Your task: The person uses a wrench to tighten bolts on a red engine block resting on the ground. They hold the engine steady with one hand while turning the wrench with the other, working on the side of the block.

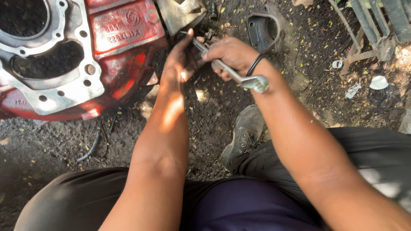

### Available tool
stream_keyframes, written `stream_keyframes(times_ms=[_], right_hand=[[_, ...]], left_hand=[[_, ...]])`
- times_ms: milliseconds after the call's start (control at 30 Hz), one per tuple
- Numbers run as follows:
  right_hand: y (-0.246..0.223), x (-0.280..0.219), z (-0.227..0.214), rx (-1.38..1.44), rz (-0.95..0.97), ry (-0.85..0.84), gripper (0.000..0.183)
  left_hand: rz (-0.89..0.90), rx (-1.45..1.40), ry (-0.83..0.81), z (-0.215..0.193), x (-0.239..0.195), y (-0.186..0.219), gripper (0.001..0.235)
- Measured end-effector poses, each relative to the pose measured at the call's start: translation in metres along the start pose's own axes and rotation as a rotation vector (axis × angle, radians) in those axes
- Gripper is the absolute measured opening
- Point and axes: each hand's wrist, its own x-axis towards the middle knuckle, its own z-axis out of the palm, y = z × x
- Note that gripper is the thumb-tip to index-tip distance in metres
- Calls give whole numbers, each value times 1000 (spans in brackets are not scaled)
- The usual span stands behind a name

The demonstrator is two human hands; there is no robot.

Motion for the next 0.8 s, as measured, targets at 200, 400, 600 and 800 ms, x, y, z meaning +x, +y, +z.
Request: stream_keyframes(times_ms=[200,400,600,800], right_hand=[[13,13,-12,-427,51,65,12],[74,43,-9,-1265,-35,138,17],[132,66,-1,-1304,-180,370,31],[142,84,-7,-1219,-110,364,39]], left_hand=[[39,171,26,5,22,-9,27],[112,345,155,-13,39,-19,26],[298,495,229,-28,47,-25,21],[404,536,267,-29,45,-30,20]])
